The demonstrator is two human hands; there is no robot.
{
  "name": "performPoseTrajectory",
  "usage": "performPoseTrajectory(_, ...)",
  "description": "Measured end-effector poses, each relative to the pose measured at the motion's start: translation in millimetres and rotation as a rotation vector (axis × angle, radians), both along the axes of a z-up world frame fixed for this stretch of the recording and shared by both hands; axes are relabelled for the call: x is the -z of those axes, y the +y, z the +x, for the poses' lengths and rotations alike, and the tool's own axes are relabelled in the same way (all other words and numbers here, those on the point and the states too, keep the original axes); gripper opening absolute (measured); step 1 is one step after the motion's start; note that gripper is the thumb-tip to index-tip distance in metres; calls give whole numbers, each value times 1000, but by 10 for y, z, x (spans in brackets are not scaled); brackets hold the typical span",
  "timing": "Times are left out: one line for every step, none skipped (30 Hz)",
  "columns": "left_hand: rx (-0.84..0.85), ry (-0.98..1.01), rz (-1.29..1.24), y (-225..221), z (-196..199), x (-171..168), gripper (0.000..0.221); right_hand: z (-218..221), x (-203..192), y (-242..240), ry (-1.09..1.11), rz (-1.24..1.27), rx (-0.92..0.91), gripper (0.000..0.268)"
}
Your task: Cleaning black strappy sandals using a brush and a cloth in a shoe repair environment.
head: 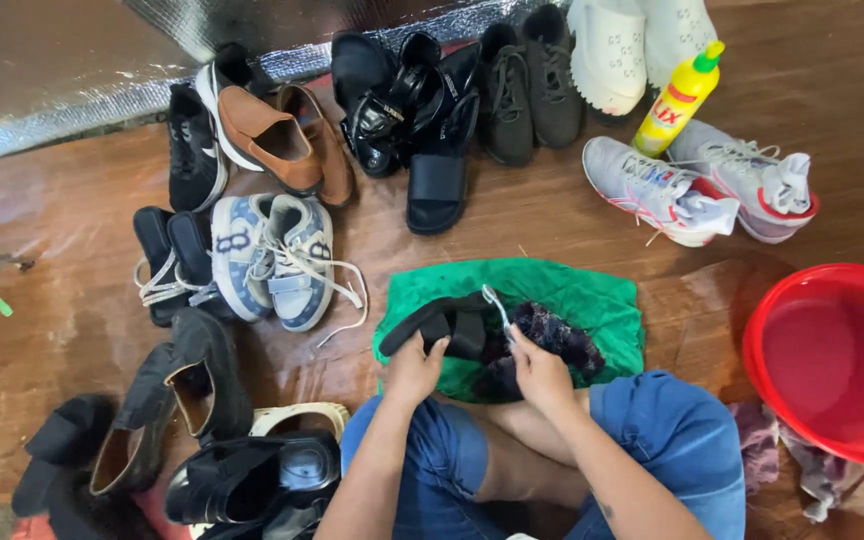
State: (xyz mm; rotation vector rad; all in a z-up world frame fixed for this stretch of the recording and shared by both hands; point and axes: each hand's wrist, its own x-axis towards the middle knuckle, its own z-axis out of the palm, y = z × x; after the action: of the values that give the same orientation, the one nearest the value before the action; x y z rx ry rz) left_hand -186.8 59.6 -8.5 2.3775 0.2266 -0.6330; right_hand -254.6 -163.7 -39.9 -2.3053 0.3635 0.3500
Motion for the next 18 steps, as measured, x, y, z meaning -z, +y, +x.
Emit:
performPoseTrajectory(-5, 2, -29, -15, 6, -34, 41, 21, -43, -28, 38, -22, 5, 45)
performPoseTrajectory(-5, 2, -31, 9, 17, 62, 41, -20, 48, 61, 38, -24, 5, 45)
performPoseTrajectory(0, 28, -3, 32, 26, 155, 44, -63, 137, 148, 22, 17, 13, 44)
performPoseTrajectory(10, 51, 26, 50, 57, 237, 47, -92, 220, 235, 4, 58, 24, 45)
performPoseTrajectory(14, 49, 25, 34, 41, 203, 47, -54, 199, 129, 2, 58, 28, 45)
performPoseTrajectory(-6, 30, -12, 33, 28, 167, 43, -3, 181, 36, 45, 1, 23, 47)
performPoseTrajectory(-25, 11, -50, 36, 12, 132, 39, 45, 163, -54, 88, -56, 17, 49)
performPoseTrajectory(-29, 7, -47, 28, 20, 100, 39, 70, 147, -43, 84, -52, 14, 49)
performPoseTrajectory(-37, 17, -38, 21, 31, 72, 41, 98, 134, -32, 95, -47, 15, 48)
performPoseTrajectory(-41, 29, -30, 10, 37, 47, 43, 109, 120, -21, 109, -41, 20, 47)
performPoseTrajectory(-40, 28, -27, 57, 81, 174, 43, 101, 109, 81, 108, -38, 21, 47)
performPoseTrajectory(-60, 37, -20, 73, 106, 315, 44, 72, 98, 152, 82, 17, 27, 46)
performPoseTrajectory(-80, 46, -13, 88, 132, 458, 45, 45, 90, 223, 57, 72, 33, 45)
performPoseTrajectory(-80, 46, -14, 59, 123, 374, 45, 83, 301, 85, 57, 71, 33, 45)
performPoseTrajectory(-91, 58, -24, 36, 112, 288, 45, 120, 510, -48, 90, 29, 72, 45)
performPoseTrajectory(-109, 67, -31, 39, 101, 193, 45, 174, 718, -157, 119, -10, 104, 45)
performPoseTrajectory(-116, 65, -30, 54, 142, 384, 45, 173, 492, -105, 117, -8, 97, 45)
performPoseTrajectory(-148, 58, -61, 89, 174, 577, 45, 148, 272, -33, 109, 8, 95, 46)
